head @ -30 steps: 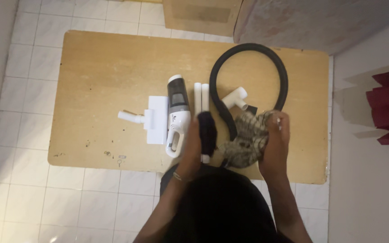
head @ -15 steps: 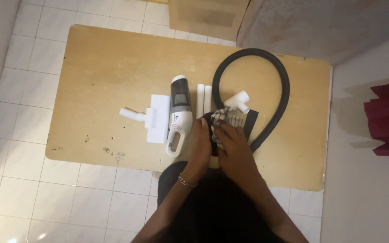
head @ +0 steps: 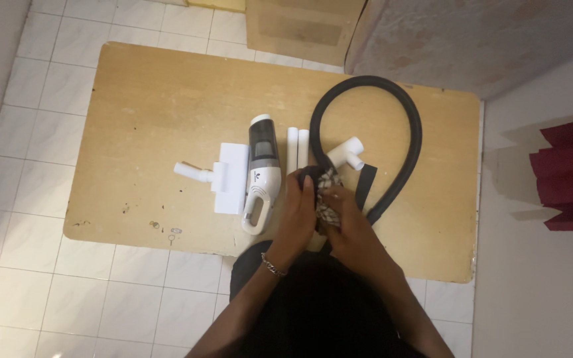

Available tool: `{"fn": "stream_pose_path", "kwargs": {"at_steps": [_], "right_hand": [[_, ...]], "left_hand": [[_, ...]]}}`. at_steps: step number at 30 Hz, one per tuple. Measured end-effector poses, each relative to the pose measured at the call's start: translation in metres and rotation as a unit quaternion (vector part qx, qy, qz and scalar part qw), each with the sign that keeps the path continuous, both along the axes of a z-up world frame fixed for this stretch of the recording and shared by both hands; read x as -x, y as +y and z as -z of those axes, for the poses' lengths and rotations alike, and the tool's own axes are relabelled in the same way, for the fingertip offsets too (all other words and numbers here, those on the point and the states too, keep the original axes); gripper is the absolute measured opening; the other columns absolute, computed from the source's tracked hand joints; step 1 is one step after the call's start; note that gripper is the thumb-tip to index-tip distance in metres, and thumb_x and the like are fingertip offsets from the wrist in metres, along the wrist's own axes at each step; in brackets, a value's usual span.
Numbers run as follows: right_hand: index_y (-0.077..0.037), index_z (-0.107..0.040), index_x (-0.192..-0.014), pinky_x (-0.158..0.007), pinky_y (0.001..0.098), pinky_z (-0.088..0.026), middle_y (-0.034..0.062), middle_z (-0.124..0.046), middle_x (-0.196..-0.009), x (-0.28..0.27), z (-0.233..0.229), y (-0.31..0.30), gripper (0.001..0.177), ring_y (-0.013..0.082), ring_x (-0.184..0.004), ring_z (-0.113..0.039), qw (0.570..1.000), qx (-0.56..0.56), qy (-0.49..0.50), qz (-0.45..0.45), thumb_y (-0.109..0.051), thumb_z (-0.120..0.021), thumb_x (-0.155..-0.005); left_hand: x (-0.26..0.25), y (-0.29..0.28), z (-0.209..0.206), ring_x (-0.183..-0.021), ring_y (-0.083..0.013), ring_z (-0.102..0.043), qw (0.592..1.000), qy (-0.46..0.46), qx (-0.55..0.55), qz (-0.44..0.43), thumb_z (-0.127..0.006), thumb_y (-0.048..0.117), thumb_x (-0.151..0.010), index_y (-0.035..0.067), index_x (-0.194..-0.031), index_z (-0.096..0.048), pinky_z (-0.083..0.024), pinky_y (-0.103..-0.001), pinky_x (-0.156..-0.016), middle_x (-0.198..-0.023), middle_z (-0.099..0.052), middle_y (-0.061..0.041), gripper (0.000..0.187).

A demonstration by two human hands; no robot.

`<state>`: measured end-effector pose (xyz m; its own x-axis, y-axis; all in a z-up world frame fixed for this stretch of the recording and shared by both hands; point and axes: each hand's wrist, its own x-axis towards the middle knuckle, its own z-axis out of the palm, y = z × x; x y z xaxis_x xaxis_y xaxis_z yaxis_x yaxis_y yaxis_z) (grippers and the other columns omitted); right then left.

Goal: The person wipes multiple disassembled vacuum cleaner parts with a checkered cloth on a wooden table. They clean the main body, a flexible hose, and several white plastic attachments one by one, turning them over to wipe different sides.

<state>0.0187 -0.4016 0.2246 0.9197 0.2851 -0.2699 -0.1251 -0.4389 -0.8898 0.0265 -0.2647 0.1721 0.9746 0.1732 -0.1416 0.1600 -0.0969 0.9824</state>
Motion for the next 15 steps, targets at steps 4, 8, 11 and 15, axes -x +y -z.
{"fn": "stream_pose_path", "kwargs": {"at_steps": [4,8,11,15], "right_hand": [[-0.006,-0.028,-0.134,-0.087,0.0352,-0.057,0.0195,-0.065,-0.129,0.0,0.011,-0.006,0.049,0.0255,-0.108,-0.067,0.998,-0.041,0.031,-0.041,0.004,-0.055,-0.094],[-0.008,-0.029,-0.126,-0.098,0.0338,-0.055,0.0176,-0.056,-0.133,-0.008,0.025,-0.019,0.044,0.0209,-0.128,-0.058,0.994,-0.079,0.06,-0.046,0.006,-0.055,-0.095],[-0.009,-0.031,-0.123,-0.101,0.0338,-0.053,0.0144,-0.052,-0.129,-0.012,0.029,-0.028,0.041,0.0198,-0.129,-0.054,0.985,-0.145,0.083,-0.041,0.009,-0.054,-0.094],[-0.006,-0.035,-0.118,-0.084,0.036,-0.053,0.0161,-0.05,-0.111,-0.02,0.018,-0.032,0.033,0.0212,-0.106,-0.057,0.99,-0.117,0.058,-0.049,0.006,-0.059,-0.099]], "left_hand": [[0.0,0.0,-0.017,-0.107,-0.0346,-0.066,0.999,0.029,0.031,0.011,-0.04,0.035,-0.107,0.0,-0.136,-0.045,-0.052,-0.041,-0.088,-0.119,-0.063,-0.022,0.045],[-0.006,0.001,-0.033,-0.102,-0.0342,-0.068,0.998,0.031,0.033,0.041,-0.039,0.035,-0.107,0.002,-0.135,-0.045,-0.053,-0.042,-0.084,-0.114,-0.066,-0.021,0.044],[-0.011,0.004,-0.041,-0.103,-0.0344,-0.069,0.997,0.004,0.028,0.072,-0.039,0.034,-0.109,0.002,-0.134,-0.047,-0.053,-0.042,-0.087,-0.113,-0.067,-0.022,0.041],[-0.016,0.003,-0.049,-0.109,-0.0367,-0.067,0.993,-0.09,0.032,0.075,-0.038,0.032,-0.114,0.0,-0.135,-0.045,-0.052,-0.043,-0.093,-0.118,-0.064,-0.024,0.039]]}}
